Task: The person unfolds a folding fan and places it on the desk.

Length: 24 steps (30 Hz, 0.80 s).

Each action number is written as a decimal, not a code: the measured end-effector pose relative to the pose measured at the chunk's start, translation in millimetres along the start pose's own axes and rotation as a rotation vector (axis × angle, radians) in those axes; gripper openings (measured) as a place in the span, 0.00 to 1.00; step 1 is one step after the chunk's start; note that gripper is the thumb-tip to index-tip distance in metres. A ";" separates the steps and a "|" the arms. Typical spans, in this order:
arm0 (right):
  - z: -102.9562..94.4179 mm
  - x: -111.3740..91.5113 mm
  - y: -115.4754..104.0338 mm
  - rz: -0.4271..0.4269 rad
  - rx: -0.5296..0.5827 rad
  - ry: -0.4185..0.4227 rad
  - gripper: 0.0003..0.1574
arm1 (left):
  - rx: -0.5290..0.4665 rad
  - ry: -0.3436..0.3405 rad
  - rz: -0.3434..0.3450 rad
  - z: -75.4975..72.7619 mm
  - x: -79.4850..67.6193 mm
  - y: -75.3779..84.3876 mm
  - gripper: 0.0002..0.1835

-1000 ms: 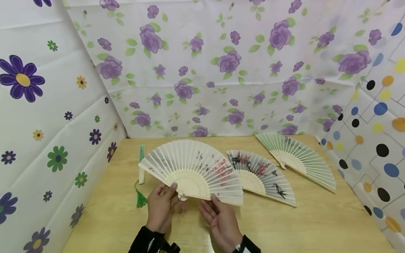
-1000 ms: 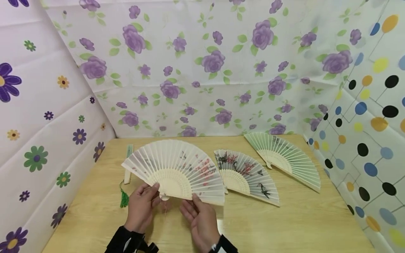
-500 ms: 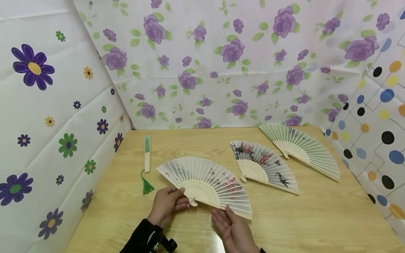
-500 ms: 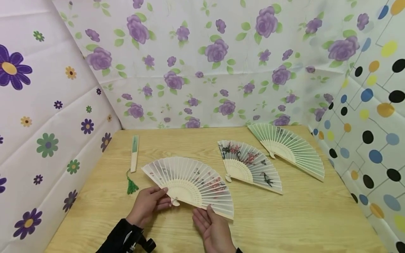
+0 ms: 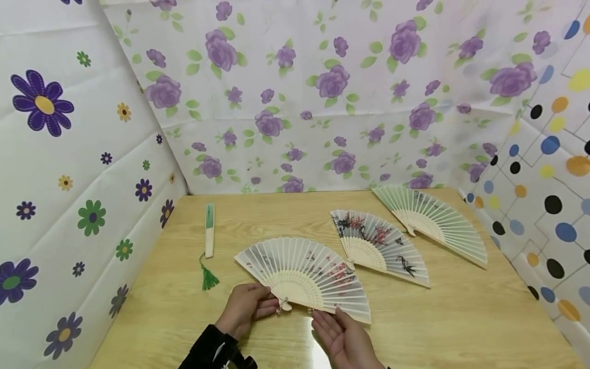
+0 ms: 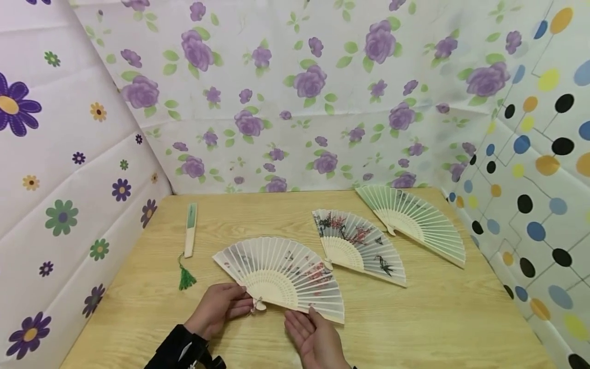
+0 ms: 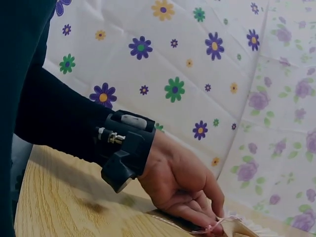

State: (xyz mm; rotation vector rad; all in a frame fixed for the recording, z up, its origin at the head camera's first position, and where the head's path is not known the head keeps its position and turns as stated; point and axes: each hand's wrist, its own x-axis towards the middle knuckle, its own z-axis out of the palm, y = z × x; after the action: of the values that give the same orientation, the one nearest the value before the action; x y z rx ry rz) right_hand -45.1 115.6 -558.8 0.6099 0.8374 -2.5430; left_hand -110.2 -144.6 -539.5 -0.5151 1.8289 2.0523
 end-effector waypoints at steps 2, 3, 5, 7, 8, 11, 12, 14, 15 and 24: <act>-0.8 -1.5 -0.7 0.001 0.013 0.012 0.33 | 0.004 -0.029 0.003 -2.0 -1.2 -0.2 0.20; -0.6 -2.6 -1.2 0.002 0.018 0.018 0.31 | 0.006 -0.040 0.000 -2.9 -1.8 0.4 0.20; -0.9 -4.6 -2.4 0.008 0.024 0.025 0.32 | 0.010 -0.059 -0.006 -4.4 -3.7 2.6 0.21; -1.6 -7.0 -3.7 0.017 0.024 0.027 0.37 | 0.017 -0.077 -0.018 -5.9 -5.6 5.4 0.22; -2.6 -8.3 -4.5 0.022 0.024 0.025 0.37 | 0.019 -0.084 -0.023 -6.6 -6.4 6.7 0.23; -7.2 -12.2 -7.4 0.058 0.009 0.010 0.42 | 0.052 -0.100 -0.040 -8.4 -8.3 9.6 0.23; -9.1 -13.8 -8.4 0.072 -0.003 0.000 0.41 | 0.067 -0.104 -0.043 -9.1 -9.1 10.2 0.23; -12.8 -16.9 -9.9 0.098 -0.035 -0.020 0.39 | 0.095 -0.102 -0.046 -10.2 -10.3 10.6 0.23; -14.4 -18.0 -10.3 0.110 -0.052 -0.029 0.38 | 0.110 -0.099 -0.048 -10.6 -11.0 10.5 0.23; -20.7 -17.0 -5.9 0.123 -0.103 -0.080 0.41 | 0.173 -0.053 -0.019 -11.3 -12.9 7.9 0.21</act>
State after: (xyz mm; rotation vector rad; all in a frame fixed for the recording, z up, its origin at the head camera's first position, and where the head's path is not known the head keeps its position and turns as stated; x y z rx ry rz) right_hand -28.2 136.8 -562.4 0.5080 0.8694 -2.3809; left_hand -102.3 -156.8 -527.6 -0.4248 1.9403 1.8551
